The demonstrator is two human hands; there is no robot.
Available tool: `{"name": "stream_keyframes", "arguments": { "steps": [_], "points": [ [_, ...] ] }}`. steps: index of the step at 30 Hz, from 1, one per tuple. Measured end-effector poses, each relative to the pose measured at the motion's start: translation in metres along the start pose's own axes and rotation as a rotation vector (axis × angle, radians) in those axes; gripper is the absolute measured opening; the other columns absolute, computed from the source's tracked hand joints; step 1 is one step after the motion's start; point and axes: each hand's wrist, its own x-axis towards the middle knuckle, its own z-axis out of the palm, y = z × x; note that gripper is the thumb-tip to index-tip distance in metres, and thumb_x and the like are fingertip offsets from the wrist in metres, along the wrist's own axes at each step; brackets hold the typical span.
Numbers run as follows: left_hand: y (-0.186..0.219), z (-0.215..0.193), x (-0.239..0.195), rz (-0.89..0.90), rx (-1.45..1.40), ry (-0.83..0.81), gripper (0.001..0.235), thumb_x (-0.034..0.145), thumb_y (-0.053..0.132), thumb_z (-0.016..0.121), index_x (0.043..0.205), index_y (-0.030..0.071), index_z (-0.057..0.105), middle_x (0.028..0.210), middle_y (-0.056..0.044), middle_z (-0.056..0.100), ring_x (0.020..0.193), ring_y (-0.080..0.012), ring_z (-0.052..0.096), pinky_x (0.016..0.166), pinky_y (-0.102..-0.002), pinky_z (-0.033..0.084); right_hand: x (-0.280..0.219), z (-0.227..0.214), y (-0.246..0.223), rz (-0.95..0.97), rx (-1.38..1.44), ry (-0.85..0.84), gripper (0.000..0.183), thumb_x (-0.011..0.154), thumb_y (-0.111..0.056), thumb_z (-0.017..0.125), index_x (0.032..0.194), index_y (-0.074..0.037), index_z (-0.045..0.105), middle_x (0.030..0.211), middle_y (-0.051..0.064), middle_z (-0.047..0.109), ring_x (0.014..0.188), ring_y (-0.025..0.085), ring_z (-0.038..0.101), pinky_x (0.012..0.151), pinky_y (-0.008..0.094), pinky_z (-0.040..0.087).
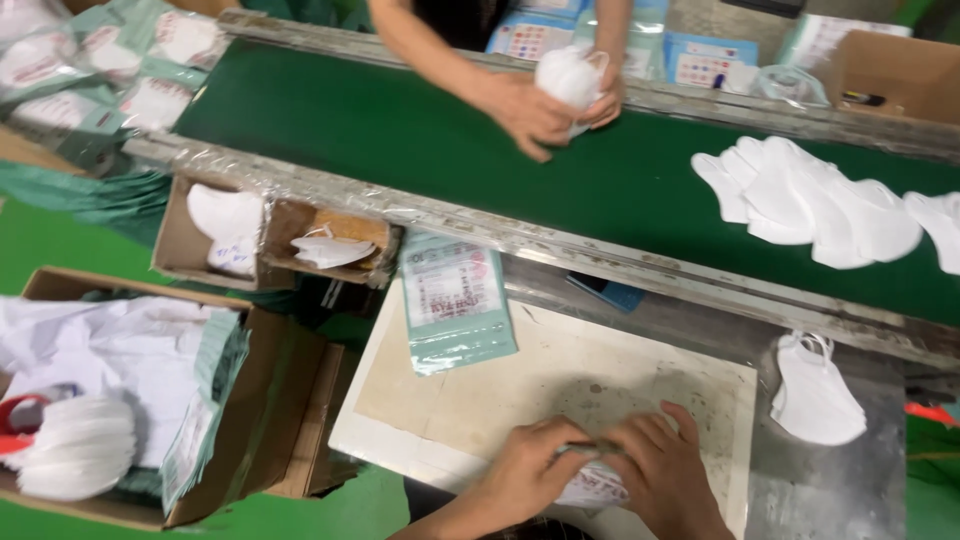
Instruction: Packing white face masks into plastic bags at a factory workstation.
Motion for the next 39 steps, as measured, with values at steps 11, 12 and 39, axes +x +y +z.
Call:
{"name": "stream_keyframes", "arguments": {
  "steps": [11,12,39],
  "points": [
    [-0.201,-0.093,-0.018,-0.067,0.452,0.035,0.037,0.107,0.021,0.058,0.133,-0.004,0.065,0.128,-0.024,0.063,0.113,-0.0359,0.057,0.094,-0.046,0.042,0.001,0.009,0.042,-0.04,-0.272,0.191,0.053,0.079,-0.041,0.067,0.119,-0.006,0.07,0.119,0.011,0.069,0.115,0.03,0.062,0.113,0.048,0.021],
    [-0.221,-0.141,-0.017,-0.061,0.465,0.033,0.037,0.107,0.021,0.058,0.133,-0.004,0.065,0.128,-0.024,0.063,0.113,-0.0359,0.057,0.094,-0.046,0.042,-0.008,0.01,0.06,-0.043,-0.267,0.204,0.053,0.079,-0.041,0.067,0.119,-0.006,0.07,0.119,0.011,0.069,0.115,0.03,0.062,0.113,0.048,0.021],
    [-0.13,0.123,0.416,-0.146,0.959,0.013,0.078,0.102,0.067,0.039,0.13,-0.001,0.062,0.154,-0.026,0.038,0.144,-0.0475,0.025,0.11,-0.072,0.012,0.102,-0.086,0.308,0.423,-0.224,0.772,0.027,0.105,-0.014,0.056,0.128,-0.002,0.062,0.132,0.02,0.062,0.124,0.041,0.058,0.105,0.045,0.047]
  ]
}}
